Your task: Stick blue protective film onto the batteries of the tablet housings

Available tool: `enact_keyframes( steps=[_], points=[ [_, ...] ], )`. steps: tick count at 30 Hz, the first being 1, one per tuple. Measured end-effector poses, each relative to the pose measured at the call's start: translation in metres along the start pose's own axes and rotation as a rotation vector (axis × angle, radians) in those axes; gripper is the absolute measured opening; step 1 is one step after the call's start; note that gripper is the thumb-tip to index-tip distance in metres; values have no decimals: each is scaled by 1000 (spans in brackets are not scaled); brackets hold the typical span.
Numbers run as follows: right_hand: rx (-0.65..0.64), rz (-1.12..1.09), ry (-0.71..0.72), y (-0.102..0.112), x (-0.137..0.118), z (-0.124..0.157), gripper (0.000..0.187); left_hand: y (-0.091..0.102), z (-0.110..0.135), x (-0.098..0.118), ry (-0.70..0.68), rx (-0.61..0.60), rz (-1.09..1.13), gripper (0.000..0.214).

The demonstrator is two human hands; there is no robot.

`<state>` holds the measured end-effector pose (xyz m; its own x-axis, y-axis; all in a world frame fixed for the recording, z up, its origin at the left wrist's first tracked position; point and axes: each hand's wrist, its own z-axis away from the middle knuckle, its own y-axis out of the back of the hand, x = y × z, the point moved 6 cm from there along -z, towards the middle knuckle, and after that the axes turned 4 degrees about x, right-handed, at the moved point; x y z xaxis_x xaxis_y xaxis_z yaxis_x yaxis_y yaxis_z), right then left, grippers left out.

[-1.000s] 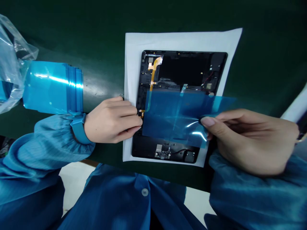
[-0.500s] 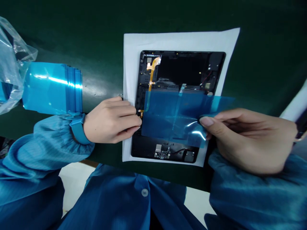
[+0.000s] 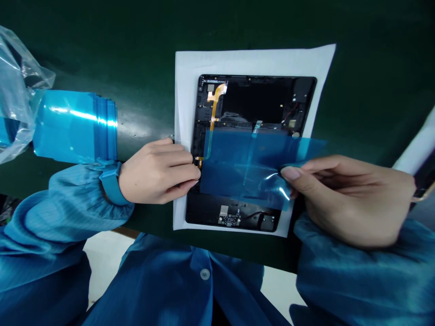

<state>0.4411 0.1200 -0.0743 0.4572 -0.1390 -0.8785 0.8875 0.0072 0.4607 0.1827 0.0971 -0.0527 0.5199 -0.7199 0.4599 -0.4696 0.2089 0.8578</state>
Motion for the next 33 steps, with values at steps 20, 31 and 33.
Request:
enact_keyframes(
  steps=[20,31,33],
  points=[
    [-84,23,11,-7,-8,-6,13,1,1,1,0,18,-7,18],
    [-134,-9,10,-10,-6,-8,12,1,3,1,2,24,2,16],
    [-140,-21,8,-11,-6,-8,11,1,3,1,5,21,4,16]
  ],
)
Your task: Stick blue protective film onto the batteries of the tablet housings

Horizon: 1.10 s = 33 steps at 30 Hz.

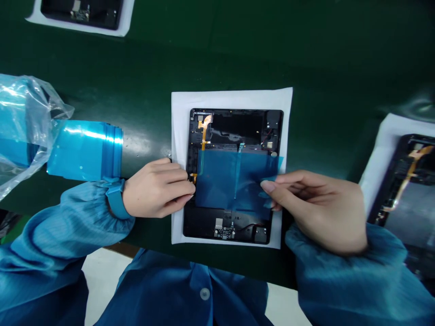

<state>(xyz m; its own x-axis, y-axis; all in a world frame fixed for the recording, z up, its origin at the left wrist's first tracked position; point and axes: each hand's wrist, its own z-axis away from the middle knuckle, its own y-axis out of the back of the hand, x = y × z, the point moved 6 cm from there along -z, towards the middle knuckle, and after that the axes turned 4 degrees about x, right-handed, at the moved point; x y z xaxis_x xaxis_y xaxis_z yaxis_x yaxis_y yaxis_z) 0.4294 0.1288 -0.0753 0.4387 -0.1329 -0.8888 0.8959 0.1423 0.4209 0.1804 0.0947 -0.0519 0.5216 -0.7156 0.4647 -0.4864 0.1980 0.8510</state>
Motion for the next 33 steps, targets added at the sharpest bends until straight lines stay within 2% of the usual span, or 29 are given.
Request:
enact_keyframes(
  steps=[11,17,23,29,33],
  points=[
    [0,-7,-26,-1,-4,0,17,0,1,-1,5,-5,7,13],
    [-48,-108,-49,-3,0,1,22,0,2,-2,7,5,-20,13],
    [-47,-169,-74,-5,3,0,23,1,2,-3,27,53,-104,22],
    [-63,-168,-106,-9,7,-2,29,1,4,-5,57,25,-222,37],
    [-93,-182,-114,-11,7,-3,37,1,5,-6,65,2,-230,39]
  ],
)
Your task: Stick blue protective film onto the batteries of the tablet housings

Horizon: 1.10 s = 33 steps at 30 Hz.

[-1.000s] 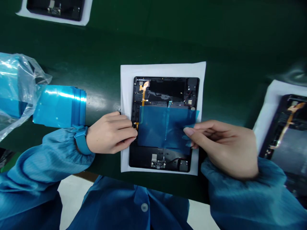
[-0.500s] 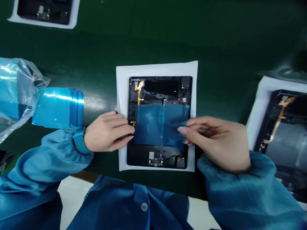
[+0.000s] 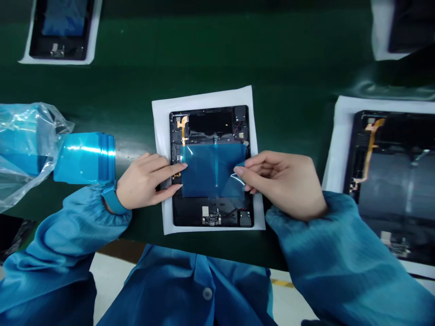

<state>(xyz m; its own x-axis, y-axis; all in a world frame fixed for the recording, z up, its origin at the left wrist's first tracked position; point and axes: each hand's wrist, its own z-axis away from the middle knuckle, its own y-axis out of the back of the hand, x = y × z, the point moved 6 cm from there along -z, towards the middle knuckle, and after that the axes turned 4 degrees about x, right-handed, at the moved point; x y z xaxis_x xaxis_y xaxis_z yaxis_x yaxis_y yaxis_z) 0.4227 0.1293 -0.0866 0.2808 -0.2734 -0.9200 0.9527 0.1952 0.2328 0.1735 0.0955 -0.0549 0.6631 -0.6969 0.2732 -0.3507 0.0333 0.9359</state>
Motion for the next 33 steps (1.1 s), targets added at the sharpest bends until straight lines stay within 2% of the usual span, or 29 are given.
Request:
enact_keyframes(
  steps=[12,15,18,22,28,31,33],
  points=[
    [-17,-58,-8,-2,0,-2,40,1,-1,0,-9,-2,-20,38],
    [19,-75,8,-1,0,-2,43,3,-4,3,-31,2,-83,36],
    [103,-83,50,2,-2,-2,38,8,-14,10,-85,6,-214,33],
    [218,-103,118,5,-2,-2,30,1,-37,26,-146,-140,-318,32],
    [287,-104,160,4,5,-6,25,-26,-73,50,-125,-391,-285,56],
    [285,-74,182,5,6,-5,24,-31,-78,51,-83,-448,-251,61],
    [283,28,257,4,0,0,24,-27,-74,45,-60,-436,-215,61]
  ],
)
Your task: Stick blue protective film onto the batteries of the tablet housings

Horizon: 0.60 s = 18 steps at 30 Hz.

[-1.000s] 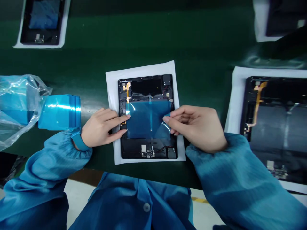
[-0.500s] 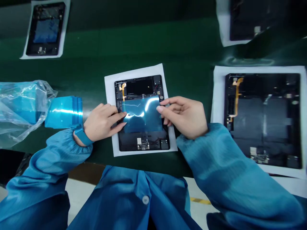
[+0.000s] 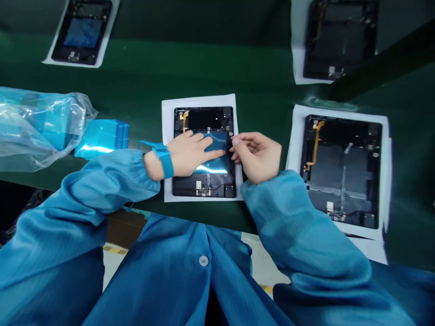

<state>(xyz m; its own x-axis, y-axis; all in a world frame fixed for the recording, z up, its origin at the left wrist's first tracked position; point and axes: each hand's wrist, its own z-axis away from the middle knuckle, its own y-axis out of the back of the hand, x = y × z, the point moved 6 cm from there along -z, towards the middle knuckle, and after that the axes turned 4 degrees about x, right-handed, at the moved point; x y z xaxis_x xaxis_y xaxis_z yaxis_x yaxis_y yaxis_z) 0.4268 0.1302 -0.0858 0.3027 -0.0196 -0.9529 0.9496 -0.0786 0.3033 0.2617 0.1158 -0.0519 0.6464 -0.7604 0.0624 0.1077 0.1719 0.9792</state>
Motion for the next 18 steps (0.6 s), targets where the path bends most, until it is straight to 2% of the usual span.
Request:
enact_keyframes(
  steps=[3,5,7,9,13,15,18],
  points=[
    [-154,272,327,-12,-25,10,26,5,23,-24,134,122,60,55],
    [-357,487,580,-31,-40,22,34,7,45,-42,257,206,97,53],
    [-538,673,745,-51,-48,30,43,3,63,-52,317,235,140,62],
    [-620,812,812,-65,-51,28,52,-4,75,-53,313,228,181,79],
    [-605,951,780,-81,-54,8,63,-18,84,-45,277,201,214,113],
    [-598,980,779,-83,-55,5,66,-21,85,-43,277,196,215,120],
    [-620,993,870,-83,-56,20,72,-23,85,-41,284,191,206,122]
  ],
)
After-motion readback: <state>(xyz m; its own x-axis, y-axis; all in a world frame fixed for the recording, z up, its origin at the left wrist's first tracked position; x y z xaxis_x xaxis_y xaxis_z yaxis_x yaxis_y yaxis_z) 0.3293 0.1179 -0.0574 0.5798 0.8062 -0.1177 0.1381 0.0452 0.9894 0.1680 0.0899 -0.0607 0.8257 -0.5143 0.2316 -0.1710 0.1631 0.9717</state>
